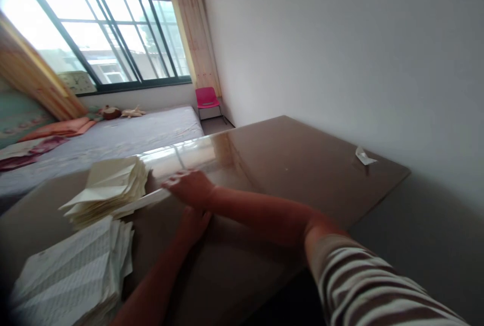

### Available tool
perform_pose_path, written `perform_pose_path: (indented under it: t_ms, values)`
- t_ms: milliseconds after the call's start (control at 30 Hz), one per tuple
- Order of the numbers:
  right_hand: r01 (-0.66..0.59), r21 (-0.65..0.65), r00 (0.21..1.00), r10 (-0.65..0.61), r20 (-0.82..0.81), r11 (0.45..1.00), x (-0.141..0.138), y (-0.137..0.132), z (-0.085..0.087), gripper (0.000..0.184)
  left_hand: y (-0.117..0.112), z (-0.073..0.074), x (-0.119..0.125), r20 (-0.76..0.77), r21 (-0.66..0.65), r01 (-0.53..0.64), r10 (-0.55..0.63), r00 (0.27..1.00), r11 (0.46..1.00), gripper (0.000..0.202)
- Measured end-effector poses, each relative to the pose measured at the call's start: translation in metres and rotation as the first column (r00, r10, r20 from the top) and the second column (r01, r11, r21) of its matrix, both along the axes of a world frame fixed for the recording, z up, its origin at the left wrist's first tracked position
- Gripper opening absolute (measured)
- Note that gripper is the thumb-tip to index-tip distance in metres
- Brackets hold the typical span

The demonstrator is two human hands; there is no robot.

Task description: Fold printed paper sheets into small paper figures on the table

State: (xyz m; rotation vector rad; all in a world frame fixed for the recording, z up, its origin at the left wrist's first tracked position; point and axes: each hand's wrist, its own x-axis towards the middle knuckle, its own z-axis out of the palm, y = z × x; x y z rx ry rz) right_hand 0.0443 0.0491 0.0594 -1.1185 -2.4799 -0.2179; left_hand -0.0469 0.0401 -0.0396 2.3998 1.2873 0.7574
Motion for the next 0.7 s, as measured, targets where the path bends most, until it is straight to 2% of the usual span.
perform_pose_path:
  t_ms: [100,133,200,267,300,400,500,633,700]
  values:
    - [0.191,0.017,0.974,-0.192,0.118,0.981,0.083,-0.001,-0.016,0.019,-0.001,0.002,0.0,0.086,-0.031,-0.096,0.098,0.992,0.995,0.02]
    - [0.213,-0.008,0.963,-0.209,0.172,0.977,0.108,-0.004,-0.024,0.018,-0.001,0.003,0.0,0.132,-0.075,-0.141,0.15,0.98,0.987,0.019]
    - [0.195,-0.083,0.955,-0.17,0.244,0.977,0.146,-0.012,-0.038,0.018,0.0,0.004,0.0,0.197,-0.189,-0.235,0.271,0.942,0.954,0.026]
    - [0.149,-0.156,0.973,-0.117,0.197,0.976,0.171,-0.021,-0.05,0.019,-0.001,0.006,0.0,0.202,-0.249,-0.25,0.302,0.932,0.936,0.037]
    - [0.113,-0.194,0.987,-0.088,0.136,0.974,0.179,-0.025,-0.055,0.02,-0.002,0.007,0.001,0.19,-0.239,-0.221,0.269,0.944,0.945,0.043]
    - [-0.042,-0.333,0.991,-0.004,-0.135,0.942,0.192,-0.032,-0.061,0.018,-0.008,0.012,0.003,0.116,-0.103,-0.023,0.035,0.993,0.994,0.064]
    - [-0.148,-0.437,0.952,0.008,-0.306,0.887,0.195,-0.035,-0.058,0.016,-0.017,0.017,0.007,-0.007,-0.043,0.164,-0.164,0.986,0.986,0.081]
    - [-0.09,-0.528,0.945,-0.096,-0.314,0.845,0.193,-0.038,-0.055,0.021,-0.025,0.022,0.01,-0.137,-0.114,0.282,-0.296,0.945,0.953,0.093]
    - [-0.076,-0.591,0.931,-0.156,-0.331,0.803,0.193,-0.038,-0.056,0.028,-0.026,0.024,0.011,-0.134,-0.108,0.276,-0.289,0.948,0.955,0.073]
